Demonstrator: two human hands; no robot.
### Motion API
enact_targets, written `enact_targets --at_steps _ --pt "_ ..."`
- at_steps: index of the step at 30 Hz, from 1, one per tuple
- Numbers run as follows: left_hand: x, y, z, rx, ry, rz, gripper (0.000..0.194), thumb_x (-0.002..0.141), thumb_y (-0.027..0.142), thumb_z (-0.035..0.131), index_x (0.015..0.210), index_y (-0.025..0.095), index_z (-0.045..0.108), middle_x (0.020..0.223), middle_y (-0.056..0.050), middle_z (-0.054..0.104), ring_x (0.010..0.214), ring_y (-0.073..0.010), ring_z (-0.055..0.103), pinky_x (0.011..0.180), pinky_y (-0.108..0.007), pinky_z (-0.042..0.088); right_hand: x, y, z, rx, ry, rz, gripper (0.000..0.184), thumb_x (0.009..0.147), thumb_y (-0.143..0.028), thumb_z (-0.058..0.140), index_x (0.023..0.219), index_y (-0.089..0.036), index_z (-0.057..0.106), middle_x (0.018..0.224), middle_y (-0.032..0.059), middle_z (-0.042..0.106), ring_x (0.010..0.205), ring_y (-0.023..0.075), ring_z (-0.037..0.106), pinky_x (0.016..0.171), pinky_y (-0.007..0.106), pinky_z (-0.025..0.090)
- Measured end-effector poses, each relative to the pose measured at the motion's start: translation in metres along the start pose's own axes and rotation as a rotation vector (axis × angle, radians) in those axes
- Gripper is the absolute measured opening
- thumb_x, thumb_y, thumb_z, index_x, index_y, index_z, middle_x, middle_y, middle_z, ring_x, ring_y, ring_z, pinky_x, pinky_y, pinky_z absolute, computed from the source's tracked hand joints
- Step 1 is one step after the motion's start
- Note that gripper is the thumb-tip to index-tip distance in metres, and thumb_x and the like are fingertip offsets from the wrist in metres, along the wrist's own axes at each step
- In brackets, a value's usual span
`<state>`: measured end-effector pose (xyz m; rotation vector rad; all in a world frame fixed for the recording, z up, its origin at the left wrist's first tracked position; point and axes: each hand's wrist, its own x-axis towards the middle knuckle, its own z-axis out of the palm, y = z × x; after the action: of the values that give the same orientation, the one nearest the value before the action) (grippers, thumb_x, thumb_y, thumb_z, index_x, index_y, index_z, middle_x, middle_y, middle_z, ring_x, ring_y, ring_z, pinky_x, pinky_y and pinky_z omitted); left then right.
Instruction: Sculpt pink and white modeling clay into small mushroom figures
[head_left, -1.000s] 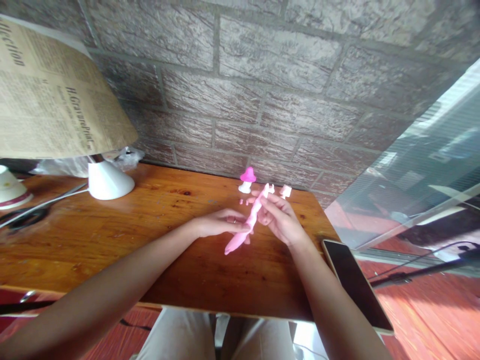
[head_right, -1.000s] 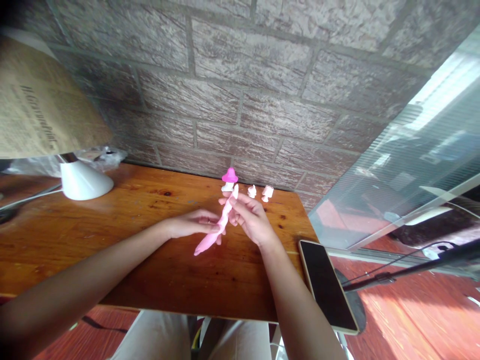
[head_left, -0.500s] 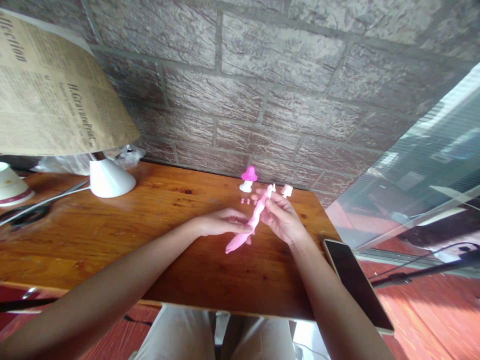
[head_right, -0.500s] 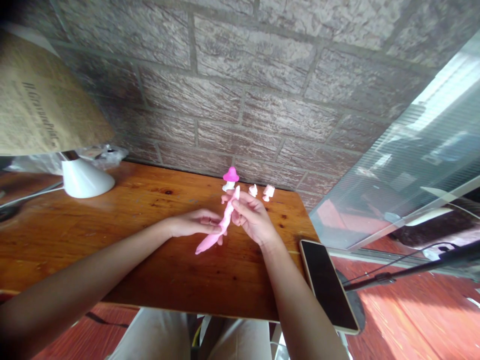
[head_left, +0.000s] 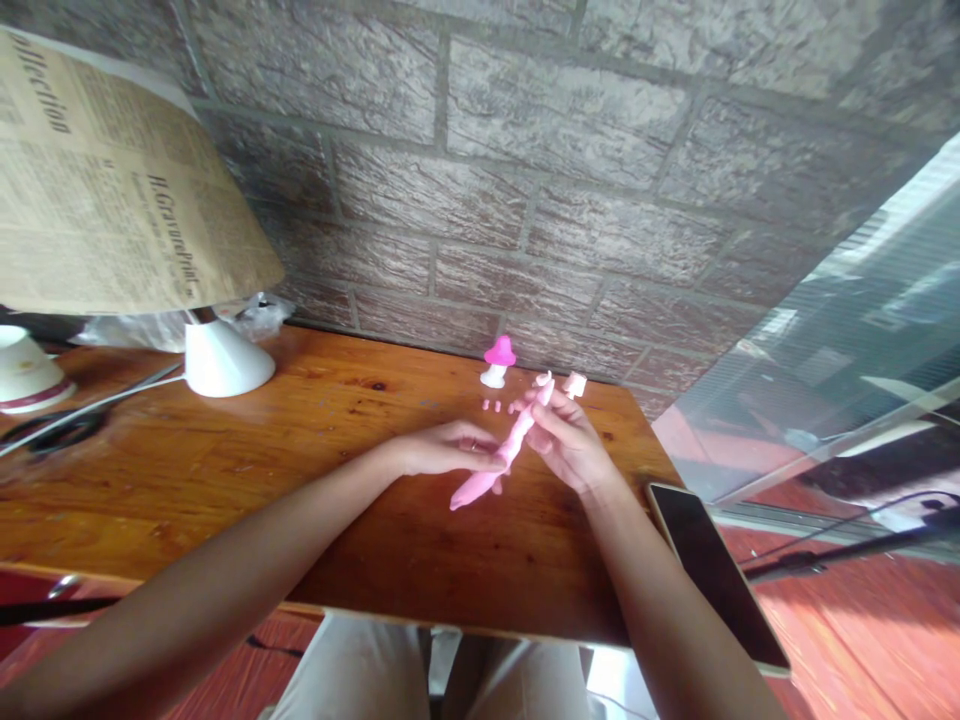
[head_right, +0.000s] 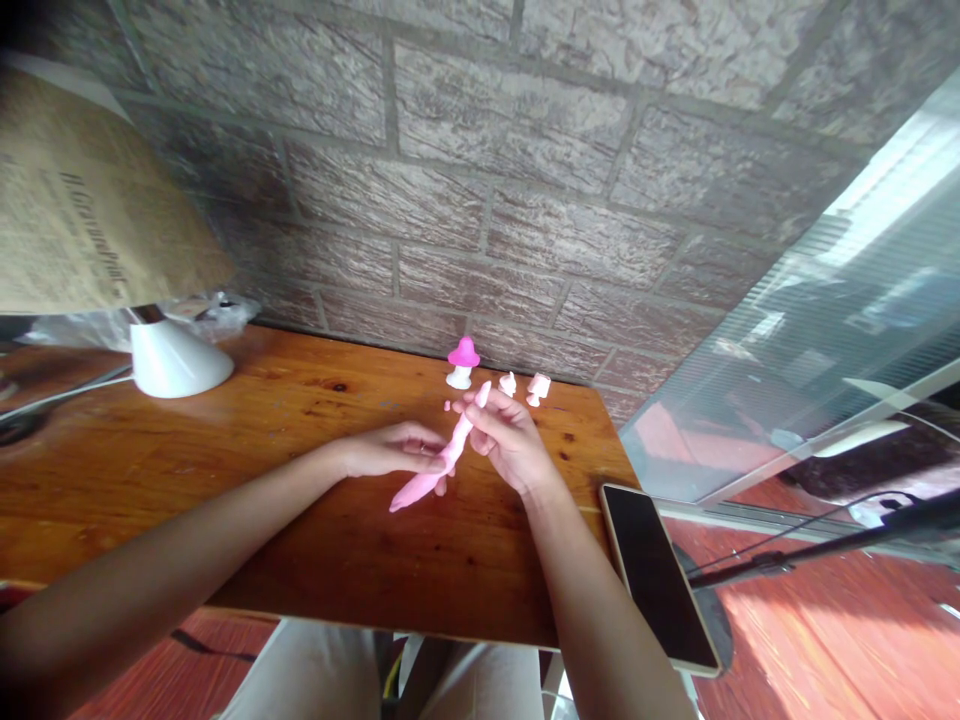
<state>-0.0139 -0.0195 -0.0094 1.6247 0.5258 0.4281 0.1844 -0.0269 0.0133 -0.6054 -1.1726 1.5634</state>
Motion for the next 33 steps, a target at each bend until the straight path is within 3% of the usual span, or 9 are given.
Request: enact_targets --at_steps 3,10,18,23,26,29,33 --pt "0.0002 0.0 0.0002 0.005 0.006 -0.004 0.04 0.084 0.053 0.068 0.091 0.014 0.073 0.085 -0.007 0.076 0.082 -0.0183 0.069 0.08 -0.027 0.05 0.0002 -0.0007 -0.0018 -0.01 0.017 -0.027 0.028 0.065 -0.035 0.088 0.089 -0.028 0.077 0.085 0.0007 0.076 0.047 0.0041 0.039 0.039 0.019 0.024" --pt "0.0001 0.0024 0.0016 0.021 -0.005 -0.025 0.04 0.084 0.053 0.068 0.09 0.014 0.073 0.085 -0.007 0.076 0.08 -0.0186 0.069 0.079 -0.027 0.051 0.0006 -0.0028 0.001 -0.061 0.067 -0.034 0.024 0.061 -0.034 0.09 0.078 -0.026 0.077 0.071 -0.0016 0.073 0.042 0.0019 0.03 0.039 0.021 0.02" --pt "0.0006 0.0007 0.0011 0.051 0.003 -0.012 0.04 0.085 0.053 0.067 0.089 0.014 0.074 0.086 -0.008 0.076 0.08 -0.0184 0.069 0.078 -0.026 0.05 0.0005 -0.0002 -0.0018 -0.031 0.052 -0.055 0.026 0.066 -0.036 0.087 0.089 -0.029 0.078 0.09 0.0021 0.076 0.056 0.0079 0.049 0.043 0.021 0.027" --pt "0.0007 -0.0016 0.0007 0.042 0.001 -0.021 0.04 0.085 0.053 0.067 0.091 0.014 0.074 0.087 -0.008 0.076 0.079 -0.0183 0.069 0.078 -0.027 0.051 0.0014 0.001 -0.0036 0.01 0.072 -0.05 0.022 0.064 -0.034 0.089 0.082 -0.029 0.077 0.079 -0.0014 0.074 0.055 0.0073 0.051 0.049 0.022 0.039" --pt "0.0007 0.0003 0.0013 0.054 0.001 -0.025 0.04 0.085 0.053 0.067 0.089 0.014 0.073 0.087 -0.008 0.076 0.08 -0.0178 0.069 0.079 -0.026 0.05 0.0011 0.0005 -0.0038 0.011 0.068 -0.05 0.022 0.067 -0.034 0.087 0.085 -0.029 0.077 0.083 -0.0013 0.075 0.057 0.0074 0.052 0.053 0.023 0.043" --pt "0.001 0.0012 0.0019 0.03 0.003 -0.023 0.041 0.084 0.054 0.068 0.09 0.014 0.073 0.086 -0.008 0.076 0.081 -0.0184 0.069 0.08 -0.027 0.051 0.0011 0.0 -0.0036 -0.004 0.099 -0.066 0.024 0.07 -0.036 0.084 0.092 -0.03 0.077 0.092 -0.0001 0.076 0.057 0.0081 0.051 0.049 0.023 0.04" --pt "0.0011 0.0002 0.0017 0.025 -0.009 -0.028 0.041 0.084 0.054 0.067 0.09 0.014 0.073 0.086 -0.008 0.076 0.081 -0.0187 0.07 0.081 -0.028 0.051 0.0025 -0.0005 -0.0024 -0.009 0.133 -0.09 0.022 0.067 -0.038 0.086 0.085 -0.029 0.078 0.084 -0.0011 0.076 0.048 0.0057 0.039 0.044 0.022 0.034"
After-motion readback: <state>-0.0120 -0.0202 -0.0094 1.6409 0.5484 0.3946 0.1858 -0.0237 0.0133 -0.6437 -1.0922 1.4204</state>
